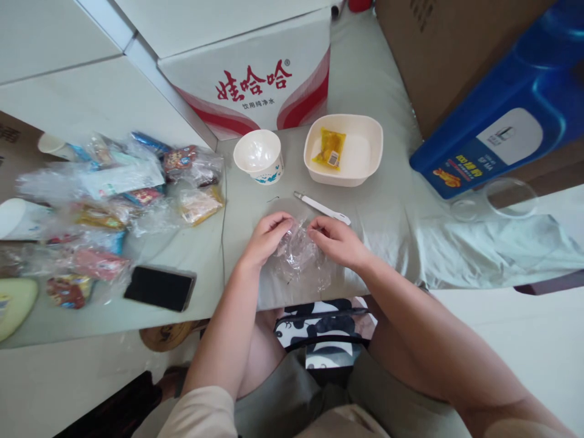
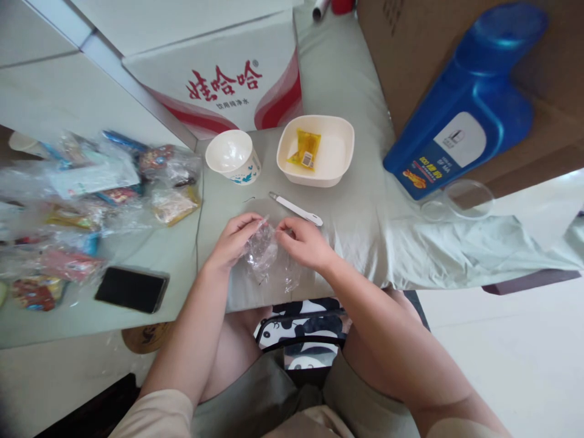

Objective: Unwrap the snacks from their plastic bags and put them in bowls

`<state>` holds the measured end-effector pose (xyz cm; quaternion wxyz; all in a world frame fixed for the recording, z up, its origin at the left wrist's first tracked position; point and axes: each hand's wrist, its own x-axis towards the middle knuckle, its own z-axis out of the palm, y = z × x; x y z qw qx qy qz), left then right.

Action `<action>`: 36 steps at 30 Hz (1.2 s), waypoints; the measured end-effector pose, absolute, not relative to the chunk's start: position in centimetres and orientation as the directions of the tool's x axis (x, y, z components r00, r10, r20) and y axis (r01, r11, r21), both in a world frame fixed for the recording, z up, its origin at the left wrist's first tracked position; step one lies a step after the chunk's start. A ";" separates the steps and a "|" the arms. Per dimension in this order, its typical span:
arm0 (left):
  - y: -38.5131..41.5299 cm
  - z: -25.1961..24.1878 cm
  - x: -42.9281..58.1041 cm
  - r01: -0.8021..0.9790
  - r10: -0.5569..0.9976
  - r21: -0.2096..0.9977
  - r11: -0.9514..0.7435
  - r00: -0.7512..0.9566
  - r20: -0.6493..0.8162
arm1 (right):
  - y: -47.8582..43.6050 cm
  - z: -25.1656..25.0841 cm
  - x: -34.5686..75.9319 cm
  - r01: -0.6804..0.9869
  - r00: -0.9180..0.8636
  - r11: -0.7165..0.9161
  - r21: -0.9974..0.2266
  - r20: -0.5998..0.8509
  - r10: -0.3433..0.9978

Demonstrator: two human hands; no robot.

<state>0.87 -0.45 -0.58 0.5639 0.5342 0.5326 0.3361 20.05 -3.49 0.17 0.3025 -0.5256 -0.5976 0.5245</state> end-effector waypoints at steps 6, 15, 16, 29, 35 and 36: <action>-0.4 -0.6 0.9 0.195 0.949 0.961 0.195 0.210 -0.235 | -3.4 -0.1 19.9 0.306 -0.268 -0.100 -0.947 -0.186 0.945; -0.4 -0.6 0.8 0.202 0.948 0.960 0.193 0.213 -0.236 | -3.5 0.1 19.9 0.313 -0.277 -0.092 -0.945 -0.184 0.943; -0.4 -0.6 0.8 0.204 0.949 0.960 0.192 0.212 -0.235 | -3.5 0.1 19.9 0.314 -0.278 -0.090 -0.945 -0.182 0.943; -0.4 -0.5 1.0 0.277 0.947 0.947 0.164 0.224 -0.229 | -3.6 -0.3 19.9 0.333 -0.300 -0.006 -0.943 -0.112 0.947; -0.3 -0.6 1.0 0.338 0.941 0.931 0.140 0.248 -0.232 | -3.6 -0.8 20.0 0.379 -0.336 0.090 -0.921 -0.046 0.941; -0.3 -0.7 1.0 0.340 0.941 0.931 0.134 0.252 -0.227 | -3.6 -0.8 20.0 0.387 -0.340 0.109 -0.916 -0.032 0.940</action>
